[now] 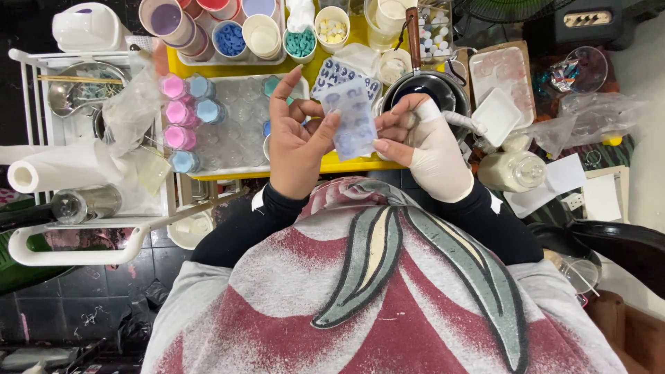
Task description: Using a pipette to fill an alphabet-shaped mold with colored liquid during a candle or resin crafting process.
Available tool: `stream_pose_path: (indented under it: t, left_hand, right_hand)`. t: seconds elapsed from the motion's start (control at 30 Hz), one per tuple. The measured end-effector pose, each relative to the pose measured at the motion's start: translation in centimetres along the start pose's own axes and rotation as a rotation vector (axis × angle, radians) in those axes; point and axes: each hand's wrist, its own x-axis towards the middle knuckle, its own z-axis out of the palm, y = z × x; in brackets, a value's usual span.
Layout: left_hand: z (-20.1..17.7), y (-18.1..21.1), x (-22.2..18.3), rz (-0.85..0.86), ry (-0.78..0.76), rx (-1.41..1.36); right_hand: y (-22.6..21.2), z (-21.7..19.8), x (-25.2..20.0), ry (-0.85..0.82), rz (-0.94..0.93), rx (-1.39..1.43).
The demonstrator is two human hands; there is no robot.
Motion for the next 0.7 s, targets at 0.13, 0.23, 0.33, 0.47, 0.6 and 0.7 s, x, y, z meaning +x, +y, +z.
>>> stream_pose_path:
  t: [0.13,0.23,0.33,0.47,0.6,0.7]
  left_hand:
    - [0.4,1.2,-0.3,0.003,-0.032,-0.01]
    - [0.7,1.7,0.0,-0.037,-0.095,-0.068]
    - [0.7,1.7,-0.1,-0.081,-0.177,-0.16]
    - [1.2,2.8,-0.2,-0.108,-0.279,-0.15]
    - [1.5,3.4,-0.3,-0.114,-0.309,-0.128]
    - [1.6,3.5,-0.4,-0.107,-0.316,-0.131]
  right_hand:
    - [-0.8,0.4,-0.7,0.005,-0.024,0.02]
    - [-1.7,0.7,-1.2,0.003,-0.053,0.018]
    - [-2.2,1.0,-1.7,-0.001,-0.043,0.061]
    - [-2.6,1.3,-2.4,-0.026,-0.053,0.076]
    - [-3.1,1.6,-3.0,-0.055,-0.034,0.118]
    - [-3.2,1.8,-3.1,-0.042,-0.069,0.063]
